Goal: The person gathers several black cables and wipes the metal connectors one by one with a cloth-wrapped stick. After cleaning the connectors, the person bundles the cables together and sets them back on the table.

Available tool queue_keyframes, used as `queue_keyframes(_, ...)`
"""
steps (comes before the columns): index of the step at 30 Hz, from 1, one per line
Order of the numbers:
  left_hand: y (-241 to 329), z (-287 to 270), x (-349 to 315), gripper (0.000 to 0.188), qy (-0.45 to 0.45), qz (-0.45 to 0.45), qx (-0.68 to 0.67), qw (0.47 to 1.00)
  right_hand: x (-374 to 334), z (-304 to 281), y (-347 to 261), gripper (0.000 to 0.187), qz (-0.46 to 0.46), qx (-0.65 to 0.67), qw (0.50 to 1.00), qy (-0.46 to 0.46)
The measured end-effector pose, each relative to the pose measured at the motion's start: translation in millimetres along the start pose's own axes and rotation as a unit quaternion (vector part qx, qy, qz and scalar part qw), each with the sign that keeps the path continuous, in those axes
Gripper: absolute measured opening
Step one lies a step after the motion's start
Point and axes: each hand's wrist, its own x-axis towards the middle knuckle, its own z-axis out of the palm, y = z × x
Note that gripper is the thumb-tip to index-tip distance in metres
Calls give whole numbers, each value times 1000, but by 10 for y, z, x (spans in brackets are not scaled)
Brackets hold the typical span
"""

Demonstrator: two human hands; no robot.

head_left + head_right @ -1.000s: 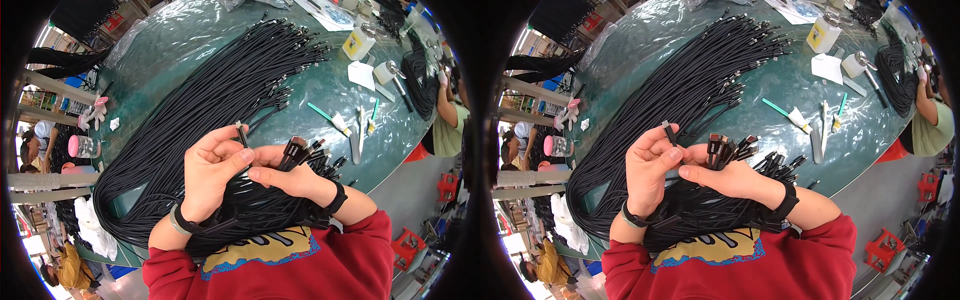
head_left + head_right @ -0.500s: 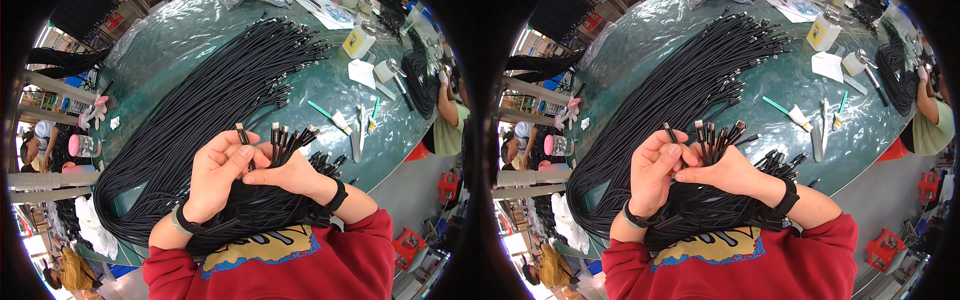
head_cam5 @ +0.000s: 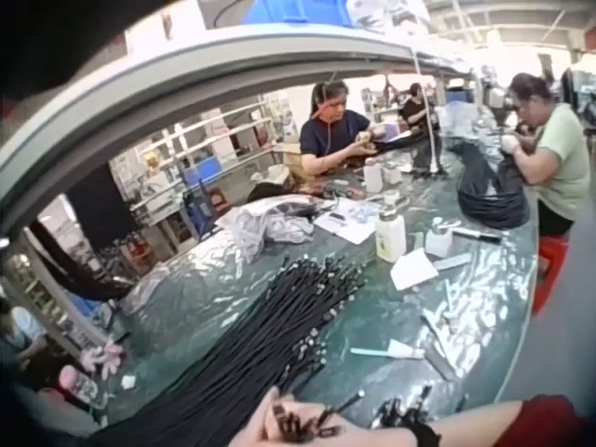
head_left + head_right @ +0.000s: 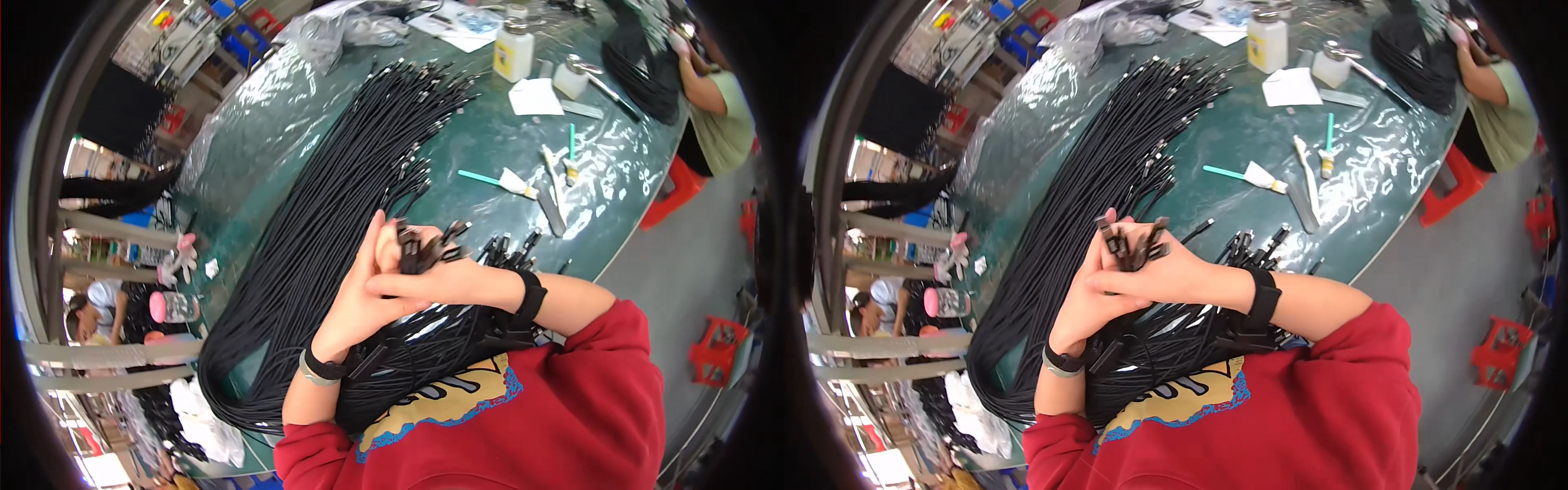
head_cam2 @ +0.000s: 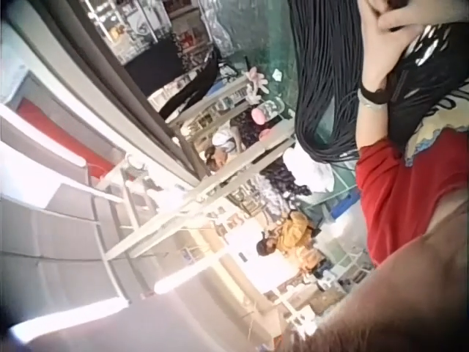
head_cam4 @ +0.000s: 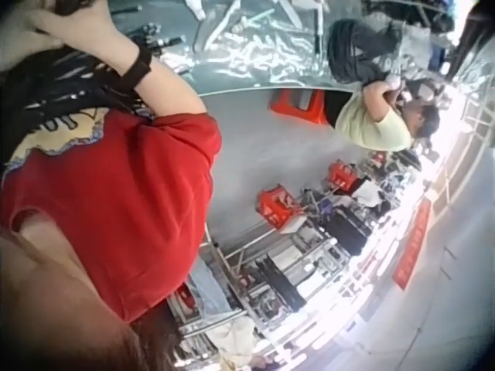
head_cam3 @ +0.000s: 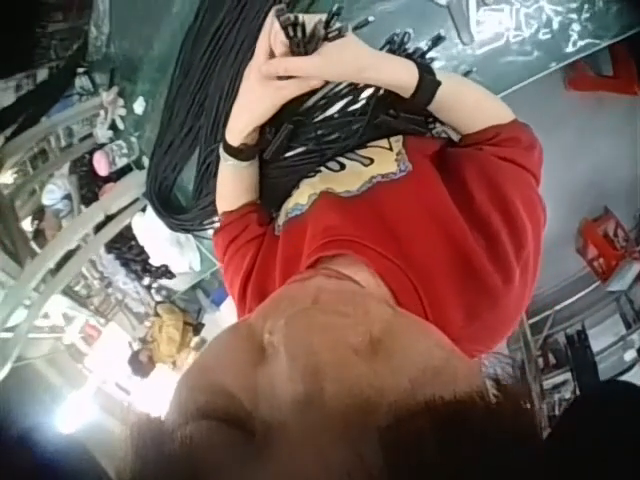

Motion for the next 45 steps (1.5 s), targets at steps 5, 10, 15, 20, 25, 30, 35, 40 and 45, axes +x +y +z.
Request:
queue_keyframes(5, 335, -54, -78, 59, -119, -162, -38, 979, -19, -159, -247, 27, -189, -155, 970, 3)
queue_keyframes(10, 419, -56, -108, 31, -187, -202, -74, 958, 67, -217, -830, 29, -100, -69, 992, -31)
queue_keyframes(15, 552, -47, -245, 24, -135, -120, -182, 967, 45, -130, -907, 25, -75, -24, 995, -55)
queue_keyframes(20, 629, -144, -370, 27, -100, -49, -406, 907, 239, -566, -529, 35, 139, -416, 847, -302)
queue_keyframes(25, 595, 59, -312, 29, -17, 9, -234, 972, 78, -542, 98, 41, -63, -554, 799, -224)
queue_keyframes(30, 496, 131, -159, 28, -3, -102, -280, 955, 14, -692, -146, 34, -80, -515, 837, -169)
queue_keyframes(35, 316, 215, 99, 27, -5, -159, -244, 957, -161, -1483, -526, 22, 133, -569, 811, -34)
queue_keyframes(40, -153, 326, 406, 26, -80, -267, -198, 940, -479, -1698, -607, 17, 280, -619, 734, -14)
queue_keyframes(45, -457, 187, 663, 26, 77, -227, -191, 952, -589, -1615, -415, 17, 258, -630, 733, 13)
